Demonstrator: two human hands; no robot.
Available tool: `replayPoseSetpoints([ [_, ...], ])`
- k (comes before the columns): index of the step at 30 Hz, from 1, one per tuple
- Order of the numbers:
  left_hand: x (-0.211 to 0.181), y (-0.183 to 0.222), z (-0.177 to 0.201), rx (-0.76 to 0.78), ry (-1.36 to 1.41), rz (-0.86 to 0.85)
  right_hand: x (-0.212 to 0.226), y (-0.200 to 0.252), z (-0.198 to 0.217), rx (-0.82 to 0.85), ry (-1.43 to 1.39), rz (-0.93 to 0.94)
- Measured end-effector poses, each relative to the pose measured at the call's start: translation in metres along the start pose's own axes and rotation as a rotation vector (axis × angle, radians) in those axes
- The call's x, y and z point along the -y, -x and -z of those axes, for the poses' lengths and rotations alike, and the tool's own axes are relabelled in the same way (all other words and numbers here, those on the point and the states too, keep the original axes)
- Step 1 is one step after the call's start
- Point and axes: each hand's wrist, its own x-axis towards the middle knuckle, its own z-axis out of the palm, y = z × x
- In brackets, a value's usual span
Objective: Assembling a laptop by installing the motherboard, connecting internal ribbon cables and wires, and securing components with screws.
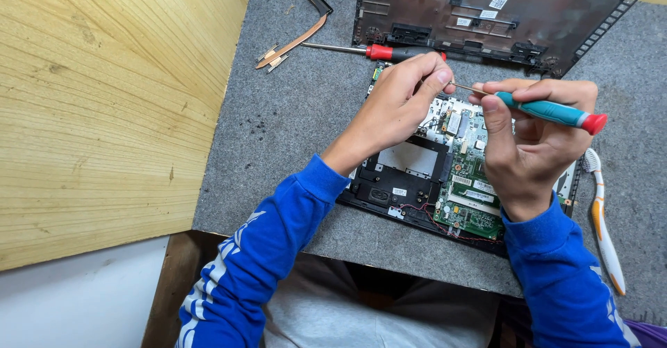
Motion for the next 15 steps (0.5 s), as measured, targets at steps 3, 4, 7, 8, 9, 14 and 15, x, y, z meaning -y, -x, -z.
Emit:
replayPoseSetpoints([
  [3,0.0011,0.0006,0.0003,-0.003,-0.007,-0.011,0.0000,-0.0003,-0.0002,0.005,0.014,0.005],
  [4,0.0019,0.0006,0.0001,-0.006,-0.016,-0.027,0.0001,-0.0003,-0.0002,0.013,0.018,0.009],
  [7,0.0030,0.0000,-0.0001,-0.003,-0.012,-0.046,0.0001,-0.0014,-0.0012,0.006,0.028,0.029],
  [8,0.0025,0.0005,0.0002,-0.003,-0.012,-0.044,0.0018,-0.0020,-0.0020,0.007,0.027,0.027],
  [9,0.0019,0.0005,0.0004,-0.005,0.000,-0.048,0.0035,-0.0028,-0.0026,0.000,0.036,0.028],
  [14,-0.0002,0.0014,0.0002,-0.020,-0.001,-0.040,0.0035,-0.0036,-0.0023,-0.004,-0.005,0.002],
  [15,-0.0006,0.0013,0.0003,-0.031,-0.016,-0.060,0.0036,-0.0040,-0.0026,-0.002,0.007,0.017],
])
